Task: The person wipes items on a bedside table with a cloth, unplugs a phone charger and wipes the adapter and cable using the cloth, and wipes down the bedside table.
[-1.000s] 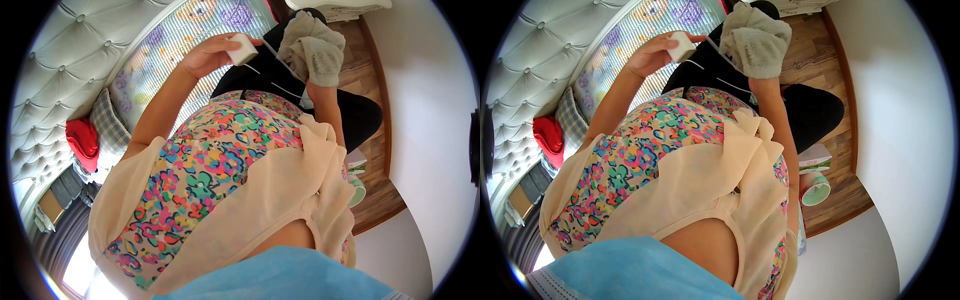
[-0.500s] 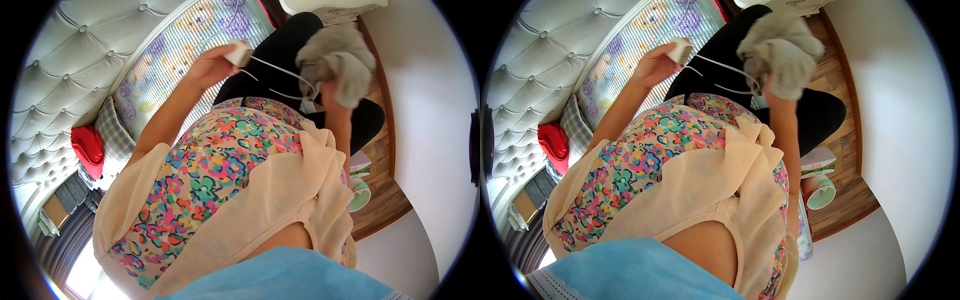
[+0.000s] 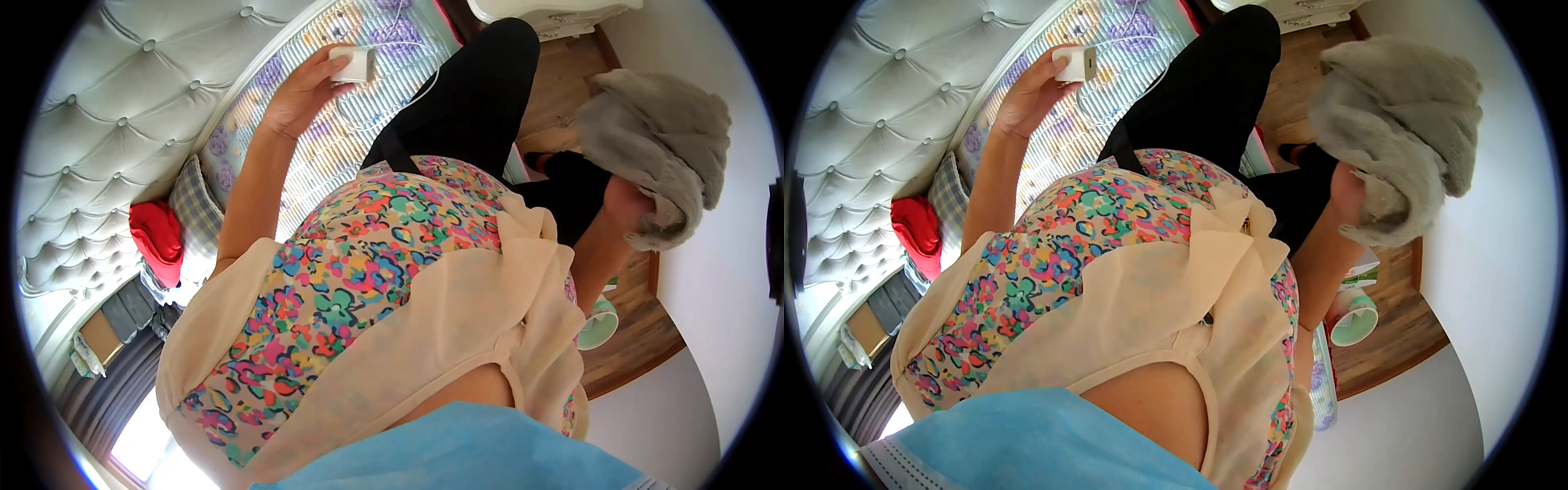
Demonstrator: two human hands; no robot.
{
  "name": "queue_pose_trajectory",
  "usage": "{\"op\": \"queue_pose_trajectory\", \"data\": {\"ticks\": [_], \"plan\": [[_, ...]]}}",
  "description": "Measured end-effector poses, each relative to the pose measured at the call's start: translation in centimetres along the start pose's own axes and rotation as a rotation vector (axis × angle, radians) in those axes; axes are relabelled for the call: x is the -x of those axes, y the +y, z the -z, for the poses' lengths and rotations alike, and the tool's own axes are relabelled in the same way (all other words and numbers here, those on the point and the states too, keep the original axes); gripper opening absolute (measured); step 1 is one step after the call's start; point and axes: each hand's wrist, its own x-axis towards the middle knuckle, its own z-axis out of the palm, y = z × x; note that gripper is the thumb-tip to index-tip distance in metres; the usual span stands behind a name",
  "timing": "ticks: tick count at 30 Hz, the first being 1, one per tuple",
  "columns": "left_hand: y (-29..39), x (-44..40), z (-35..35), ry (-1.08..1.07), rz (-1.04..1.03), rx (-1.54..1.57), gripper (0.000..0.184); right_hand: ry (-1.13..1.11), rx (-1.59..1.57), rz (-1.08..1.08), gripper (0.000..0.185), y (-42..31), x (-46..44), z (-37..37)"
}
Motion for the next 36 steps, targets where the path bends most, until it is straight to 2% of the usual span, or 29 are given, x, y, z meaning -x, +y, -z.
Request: {"op": "queue_pose_trajectory", "data": {"ticks": [3, 4, 5, 6, 7, 9, 12, 14, 18, 22, 26, 29, 31, 34, 36], "plan": [[0.8, -0.3, -4.9, -0.388, 0.023, 0.460, 0.054, 0.028, 0.229, 0.011, 0.051, 1.2, 0.7, -1.1], [0.9, -0.4, -6.6, -0.419, 0.041, 0.493, 0.054, -0.002, 0.478, 0.038, 0.050, 2.1, 0.8, -1.0], [1.1, -0.7, -7.9, -0.500, 0.057, 0.505, 0.055, -0.097, 0.871, 0.105, 0.050, 3.2, 0.5, -0.8], [1.0, -1.1, -9.0, -0.579, 0.075, 0.518, 0.056, -0.215, 1.259, 0.218, 0.049, 4.1, 0.3, -0.5], [0.8, -1.6, -9.9, -0.651, 0.120, 0.549, 0.056, -0.349, 1.519, 0.330, 0.049, 5.0, 0.3, -0.6], [0.7, -2.1, -11.7, -0.688, 0.149, 0.544, 0.056, -0.475, 1.688, 0.399, 0.048, 5.7, 0.7, -1.3], [0.6, -2.2, -13.8, -0.750, 0.174, 0.592, 0.045, -0.540, 1.777, 0.417, 0.046, 6.3, 1.8, -1.8], [0.8, -1.8, -14.7, -0.667, 0.189, 0.505, 0.042, -0.535, 1.808, 0.424, 0.046, 6.8, 2.4, -1.9], [0.4, -2.0, -15.3, -0.626, 0.197, 0.423, 0.041, -0.460, 1.843, 0.473, 0.044, 8.0, 3.4, -1.8], [-0.7, -1.9, -17.0, -0.676, 0.168, 0.414, 0.040, -0.344, 1.845, 0.536, 0.042, 8.6, 3.1, -1.5], [-0.8, -2.1, -18.0, -0.626, 0.198, 0.438, 0.039, -0.280, 1.859, 0.461, 0.043, 6.4, 1.2, -3.6], [-0.6, -2.5, -17.6, -0.568, 0.237, 0.509, 0.040, -0.413, 1.870, 0.448, 0.041, 6.3, 1.2, -2.5], [0.1, -2.3, -18.1, -0.593, 0.216, 0.422, 0.042, -0.501, 1.893, 0.426, 0.040, 7.1, 2.0, -1.7], [0.2, -2.6, -18.3, -0.580, 0.219, 0.356, 0.043, -0.533, 1.928, 0.434, 0.038, 7.4, 2.3, -1.1], [0.2, -2.4, -18.5, -0.618, 0.266, 0.422, 0.044, -0.561, 1.968, 0.415, 0.037, 6.9, 1.7, -0.4]]}}
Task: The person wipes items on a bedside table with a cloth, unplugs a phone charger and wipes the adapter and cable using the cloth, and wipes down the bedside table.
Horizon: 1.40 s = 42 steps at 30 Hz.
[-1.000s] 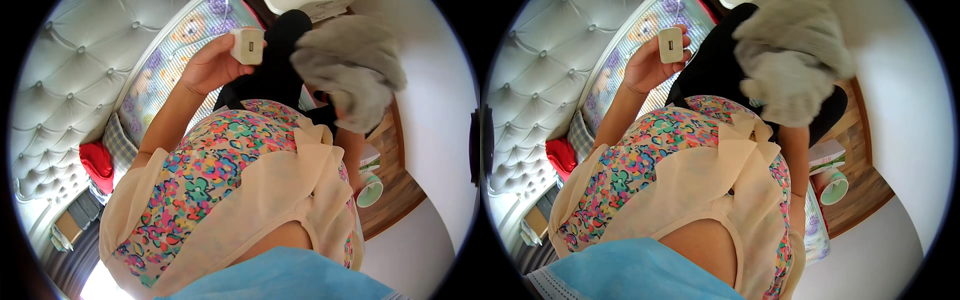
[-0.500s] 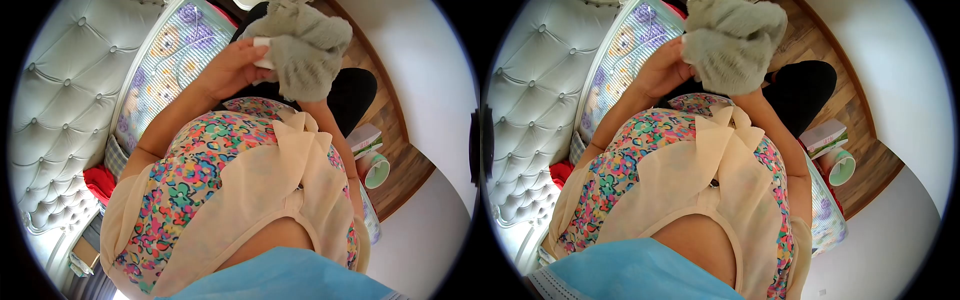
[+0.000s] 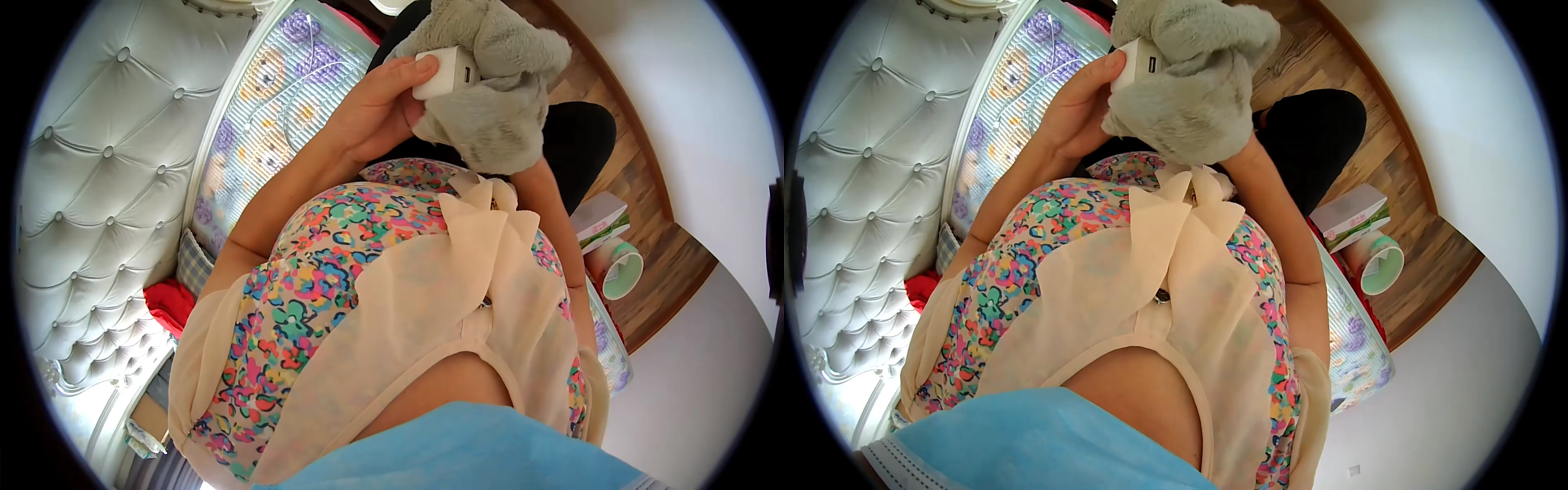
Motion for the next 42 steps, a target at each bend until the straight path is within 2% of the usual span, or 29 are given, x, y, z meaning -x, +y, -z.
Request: {"op": "queue_pose_trajectory", "data": {"ticks": [4, 6, 7, 8, 10, 11, 15, 18, 20, 22, 26, 28, 30, 31, 34, 35, 36, 37, 38, 40, 42], "plan": [[-0.4, -0.3, 0.3, -0.010, -0.017, 0.080, 0.044, -0.126, 0.134, -0.025, 0.034, 1.1, 1.1, -0.9], [-0.4, -0.3, 0.7, -0.057, -0.023, -0.038, 0.044, -0.168, 0.193, -0.177, 0.034, 0.9, 1.8, -2.7], [-1.1, -0.3, 0.8, -0.017, -0.052, -0.075, 0.041, -0.169, 0.192, -0.184, 0.034, -0.4, 0.9, -1.8], [-1.6, -0.4, 0.8, -0.018, -0.048, -0.077, 0.041, 0.074, 0.019, -0.170, 0.035, -1.6, 0.1, -0.6], [-2.3, -0.4, 0.4, 0.080, -0.065, -0.114, 0.039, 0.327, -0.151, -0.166, 0.037, -2.2, -0.7, 0.5], [-2.5, -0.5, 0.1, 0.144, -0.073, -0.160, 0.038, 0.319, -0.127, -0.155, 0.039, -1.9, -0.8, 0.4], [-1.6, -0.7, 0.1, 0.169, -0.080, -0.121, 0.039, 0.254, -0.113, -0.086, 0.044, -1.3, -1.6, 1.7], [-0.7, -0.8, 0.9, 0.046, -0.066, -0.124, 0.040, 0.146, -0.201, -0.058, 0.047, -1.4, -1.3, 1.8], [-1.0, -1.0, 0.9, 0.036, -0.053, -0.140, 0.040, 0.262, -0.080, 0.016, 0.049, -1.2, -0.8, 0.7], [-2.0, -0.7, 1.0, 0.138, -0.130, -0.440, 0.040, 0.309, -0.073, -0.112, 0.049, -1.9, -1.0, -0.2], [-2.0, -1.0, 1.3, 0.168, -0.102, -0.480, 0.038, 0.327, -0.036, -0.197, 0.050, -1.3, -1.7, 0.5], [-1.9, -0.9, 1.2, 0.099, -0.147, -0.300, 0.037, 0.298, 0.005, -0.238, 0.051, -1.3, -1.6, 0.2], [-1.6, -1.0, 1.5, 0.023, -0.193, -0.263, 0.037, 0.234, -0.628, -0.517, 0.042, -1.0, -1.4, -1.4], [-1.4, -1.0, 1.7, -0.054, -0.240, -0.222, 0.039, 0.056, -0.033, -0.346, 0.048, 0.0, -0.5, -0.7], [-0.1, -0.7, 1.8, -0.145, -0.302, -0.282, 0.043, 0.115, 0.016, -0.405, 0.046, 1.1, 0.3, 1.2], [0.1, -0.6, 2.3, -0.147, -0.341, -0.348, 0.043, 0.301, 0.076, -0.253, 0.049, 2.8, 1.5, 2.2], [0.3, -0.5, 2.1, -0.142, -0.340, -0.348, 0.043, 0.299, 0.071, -0.253, 0.049, 4.1, 2.1, 2.3], [0.6, -0.5, 1.6, -0.114, -0.360, -0.445, 0.042, 0.320, 0.112, -0.018, 0.046, 5.2, 2.0, 2.4], [0.8, -0.5, 1.1, -0.089, -0.379, -0.542, 0.041, 0.303, 0.099, 0.054, 0.044, 5.1, 2.4, 2.2], [0.7, -0.6, 0.1, -0.069, -0.405, -0.618, 0.040, 0.278, -0.017, 0.036, 0.040, 3.0, 2.3, 1.7], [0.6, 0.0, -1.1, 0.016, -0.423, -0.889, 0.041, 0.279, 0.083, 0.152, 0.038, 2.9, 1.5, 2.2]]}}
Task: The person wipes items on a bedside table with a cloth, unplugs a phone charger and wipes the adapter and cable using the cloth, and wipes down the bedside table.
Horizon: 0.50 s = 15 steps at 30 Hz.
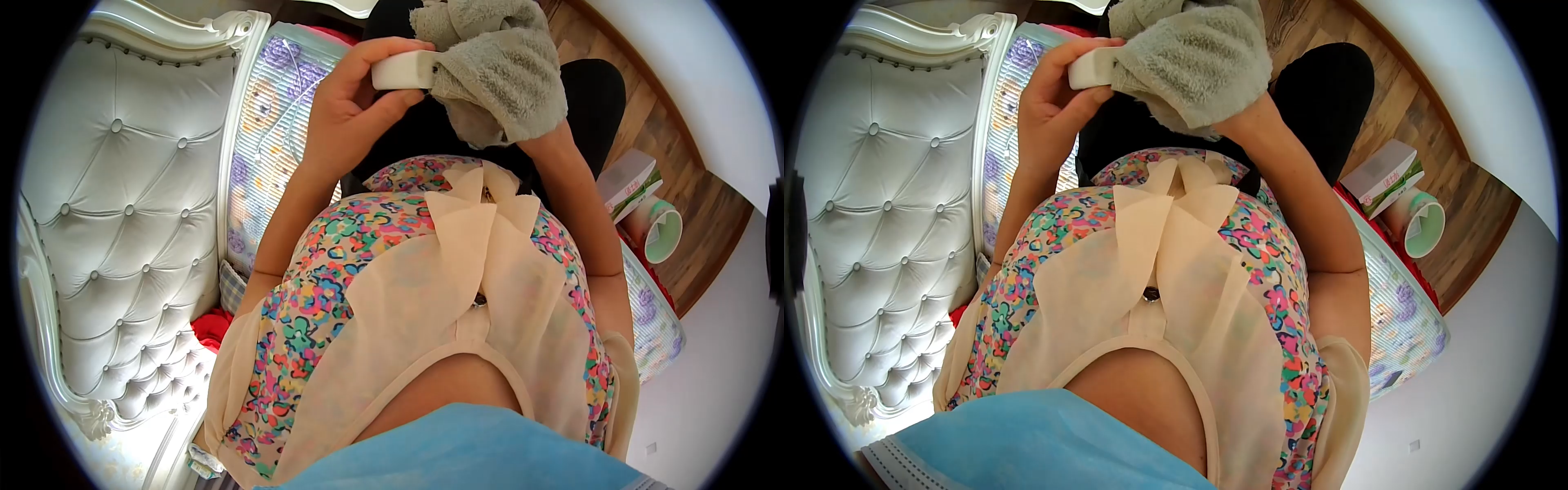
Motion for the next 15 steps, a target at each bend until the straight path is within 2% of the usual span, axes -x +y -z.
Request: {"op": "queue_pose_trajectory", "data": {"ticks": [1, 2, 3, 4, 5, 7, 11, 12, 14, 15], "plan": [[0.0, 0.1, -0.2, 0.012, -0.005, -0.081, 0.039, 0.001, 0.079, 0.100, 0.039, 0.2, -0.9, 0.6], [-0.1, 0.2, -0.1, 0.014, -0.002, -0.083, 0.039, -0.039, 0.010, 0.020, 0.039, -0.9, -1.8, 1.3], [-0.2, 0.2, 0.0, 0.017, -0.069, -0.240, 0.039, -0.073, -0.056, -0.064, 0.039, -2.1, -2.8, 2.2], [-0.4, 0.2, 0.2, 0.018, -0.137, -0.396, 0.038, -0.060, -0.086, -0.077, 0.039, -2.3, -3.0, 2.2], [-0.4, 0.1, 0.3, 0.013, -0.135, -0.394, 0.038, -0.042, -0.090, -0.063, 0.039, -2.4, -3.0, 1.7], [-0.3, 0.0, 0.4, -0.013, -0.373, -0.678, 0.039, -0.019, -0.086, -0.033, 0.038, -2.4, -2.8, 1.1], [-0.3, 0.2, 0.5, -0.036, -0.431, -0.749, 0.041, -0.018, -0.013, 0.104, 0.038, -0.6, -1.7, 0.0], [-0.5, 0.6, 0.5, -0.052, -0.347, -0.686, 0.042, -0.030, 0.005, 0.139, 0.038, -0.4, -1.8, 0.1], [-0.8, 1.0, 0.4, -0.067, -0.260, -0.622, 0.044, -0.024, -0.005, 0.114, 0.037, -1.1, -1.9, 0.5], [-1.0, 1.1, 0.4, -0.016, -0.221, -0.534, 0.042, 0.041, -0.082, 0.004, 0.036, -2.0, -2.3, 0.4]]}}
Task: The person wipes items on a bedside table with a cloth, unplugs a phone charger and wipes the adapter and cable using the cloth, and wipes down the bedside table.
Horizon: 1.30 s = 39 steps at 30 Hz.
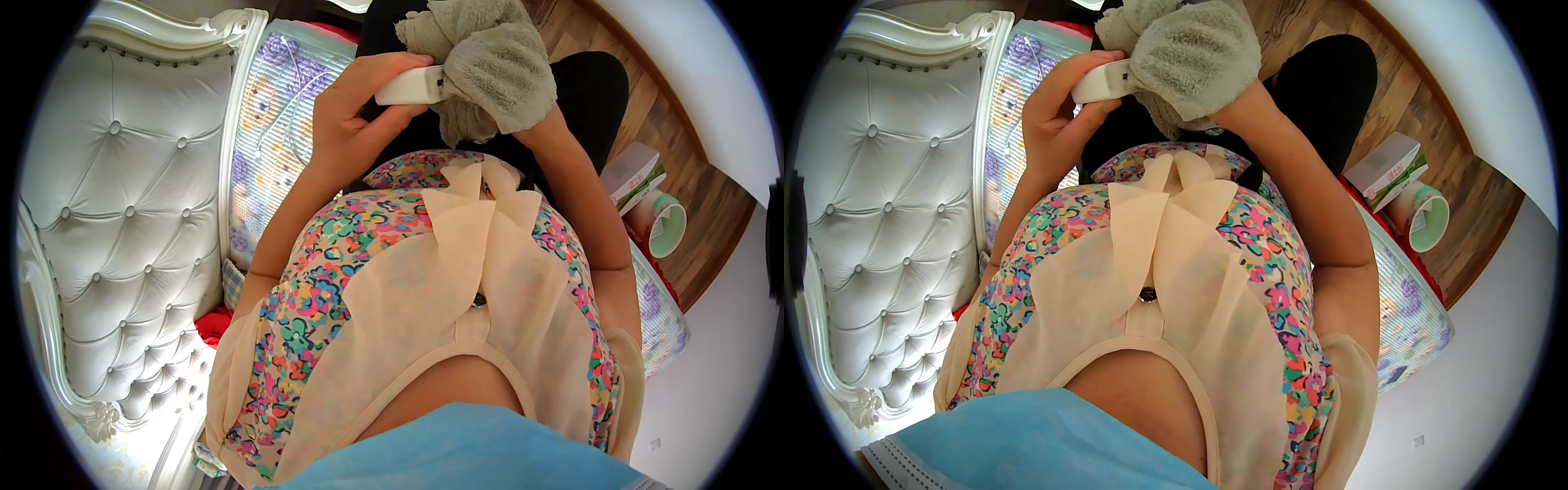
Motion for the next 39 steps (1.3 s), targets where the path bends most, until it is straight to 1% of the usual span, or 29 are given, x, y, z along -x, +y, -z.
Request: {"op": "queue_pose_trajectory", "data": {"ticks": [1, 2, 4, 7, 8, 10, 11, 13, 14, 16, 17, 19, 20, 21, 22, 23, 24, 25, 26, 28, 29, 31, 32, 33, 34, 36, 38, 39], "plan": [[-0.1, 0.1, -0.1, 0.046, 0.051, 0.084, 0.040, 0.000, 0.000, -0.003, 0.036, -0.6, -0.3, -0.1], [-0.1, 0.1, -0.1, 0.044, 0.052, 0.086, 0.040, 0.014, -0.059, -0.028, 0.032, -1.0, -0.7, -0.2], [-0.1, -0.1, 0.0, 0.035, -0.100, -0.068, 0.039, 0.029, -0.114, -0.052, 0.029, -1.2, -1.2, -0.2], [-0.4, 0.0, 0.0, 0.034, -0.074, -0.049, 0.038, 0.056, -0.134, -0.021, 0.028, 0.3, -0.2, -0.6], [-0.2, 0.1, -0.1, 0.031, -0.075, -0.048, 0.038, -0.056, -0.001, 0.096, 0.031, 2.4, 1.9, -0.9], [0.4, 0.4, -0.5, 0.072, 0.172, 0.322, 0.038, -0.171, 0.130, 0.210, 0.033, 3.2, 3.1, -1.4], [0.2, 0.3, -0.4, 0.075, 0.171, 0.320, 0.038, -0.129, 0.102, 0.191, 0.033, 3.4, 3.5, -1.9], [-0.4, 0.3, -0.1, 0.027, 0.060, 0.109, 0.039, -0.088, 0.076, 0.164, 0.032, 3.3, 3.7, -2.7], [-0.4, 0.2, -0.2, 0.025, 0.060, 0.111, 0.039, -0.039, 0.050, 0.152, 0.032, 3.4, 3.8, -3.2], [-0.6, 0.0, -0.3, 0.011, -0.032, 0.063, 0.039, 0.015, 0.026, 0.140, 0.032, 2.3, 2.1, -2.9], [-0.6, 0.0, -0.3, 0.008, -0.035, 0.063, 0.039, 0.034, -0.291, -0.111, 0.038, 0.5, -0.5, -1.4], [-0.5, 0.1, -0.4, 0.002, 0.066, 0.149, 0.039, 0.055, -0.606, -0.370, 0.044, -0.3, -1.6, -0.6], [-0.2, 0.1, -0.5, 0.001, 0.066, 0.149, 0.039, -0.006, -0.639, -0.392, 0.044, 0.1, -1.3, -1.0], [0.2, 0.1, -0.5, 0.030, 0.141, 0.275, 0.038, -0.069, -0.673, -0.412, 0.044, 0.5, -1.0, -1.3], [0.5, 0.1, -0.5, 0.059, 0.218, 0.401, 0.038, -0.068, -0.676, -0.413, 0.044, 0.6, -0.2, -1.5], [0.3, 0.0, -0.5, 0.058, 0.219, 0.401, 0.038, -0.064, -0.351, -0.209, 0.038, 0.7, 1.1, -1.7], [-0.2, 0.0, -0.4, 0.022, 0.126, 0.262, 0.038, -0.058, -0.026, -0.005, 0.033, 0.9, 1.7, -1.7], [-0.5, 0.0, -0.3, -0.013, 0.033, 0.123, 0.038, -0.058, -0.027, -0.007, 0.033, 1.5, 1.9, -2.0], [-0.7, 0.1, -0.3, -0.015, 0.031, 0.122, 0.038, -0.006, 0.008, 0.082, 0.036, 2.3, 1.9, -2.3], [-1.1, 0.1, -0.3, -0.031, 0.022, 0.140, 0.039, 0.045, 0.045, 0.171, 0.038, 2.9, 2.3, -2.3], [-0.9, 0.2, -0.3, -0.032, 0.023, 0.140, 0.039, 0.013, 0.022, 0.167, 0.038, 2.8, 2.7, -2.1], [-0.3, 0.4, -0.2, 0.004, 0.302, 0.573, 0.043, -0.016, 0.001, 0.166, 0.038, 1.8, 2.6, -1.6], [-0.8, 0.6, -0.3, 0.008, 0.302, 0.571, 0.043, 0.010, -0.093, 0.034, 0.037, 0.7, 2.5, -1.3], [-1.5, 0.7, -0.4, 0.064, 0.331, 0.775, 0.043, 0.035, -0.190, -0.095, 0.037, 0.1, 2.3, -1.2], [-2.0, 0.9, -0.4, 0.120, 0.358, 0.979, 0.045, 0.078, -0.199, -0.098, 0.035, -0.1, 2.3, -1.3], [-2.2, 1.0, -0.3, 0.123, 0.356, 0.998, 0.046, 0.042, -0.195, -0.091, 0.034, 0.1, 1.0, 0.2], [-2.1, 0.8, -0.2, 0.120, 0.356, 1.022, 0.046, 0.095, -0.099, -0.081, 0.032, 0.6, 2.0, -0.7], [-2.1, 0.6, -0.1, 0.073, 0.304, 0.999, 0.045, 0.095, -0.099, -0.080, 0.032, 0.6, 2.1, -0.6]]}}
